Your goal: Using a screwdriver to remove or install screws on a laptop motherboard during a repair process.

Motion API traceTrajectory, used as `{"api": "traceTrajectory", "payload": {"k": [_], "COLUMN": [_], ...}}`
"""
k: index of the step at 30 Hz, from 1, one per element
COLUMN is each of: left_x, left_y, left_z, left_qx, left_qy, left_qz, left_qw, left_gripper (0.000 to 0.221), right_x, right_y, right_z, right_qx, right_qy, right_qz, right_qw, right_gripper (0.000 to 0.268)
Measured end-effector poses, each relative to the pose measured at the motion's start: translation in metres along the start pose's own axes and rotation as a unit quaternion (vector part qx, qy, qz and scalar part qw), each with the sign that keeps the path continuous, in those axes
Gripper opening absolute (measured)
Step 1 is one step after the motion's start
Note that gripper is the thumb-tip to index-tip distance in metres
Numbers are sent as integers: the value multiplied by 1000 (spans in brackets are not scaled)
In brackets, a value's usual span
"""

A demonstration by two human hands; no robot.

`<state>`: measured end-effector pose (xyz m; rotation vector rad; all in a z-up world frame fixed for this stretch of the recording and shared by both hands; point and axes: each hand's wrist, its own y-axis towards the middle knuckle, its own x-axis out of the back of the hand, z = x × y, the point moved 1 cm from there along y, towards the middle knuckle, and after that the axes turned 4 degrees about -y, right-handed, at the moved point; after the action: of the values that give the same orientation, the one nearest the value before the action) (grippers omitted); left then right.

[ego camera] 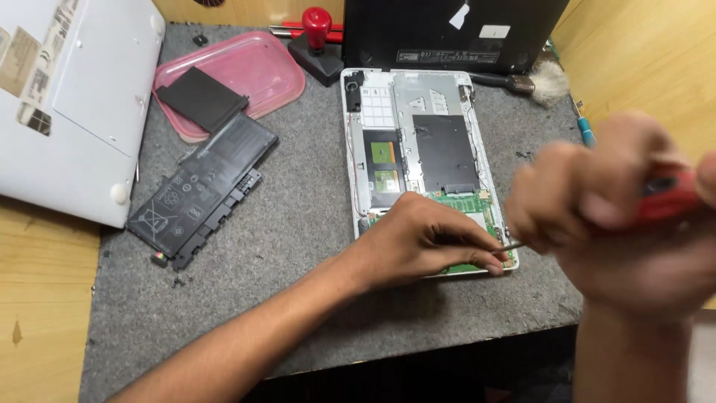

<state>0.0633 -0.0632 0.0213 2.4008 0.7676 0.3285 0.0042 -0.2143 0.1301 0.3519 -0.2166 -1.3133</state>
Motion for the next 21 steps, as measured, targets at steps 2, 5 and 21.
{"api": "traceTrajectory", "payload": {"k": [2,5,21], "left_x": [0,-4,1], "left_y": [1,0,0], "left_z": [2,4,0], "left_qx": [8,21,-33], "left_qy": [0,-7,39], "left_qz": [1,3,38], "left_qw": [1000,1000,998], "left_gripper": [17,17,15], "right_x": [-6,-5,17], "right_y": [-5,-20,-15], "right_z": [9,26,56], "right_qx": [-17,-60,-128], "right_qy": [-218,-509,-618], "right_qz": [-114,-202,5], "right_qw": [969,834,776], "right_gripper": [46,51,8]}}
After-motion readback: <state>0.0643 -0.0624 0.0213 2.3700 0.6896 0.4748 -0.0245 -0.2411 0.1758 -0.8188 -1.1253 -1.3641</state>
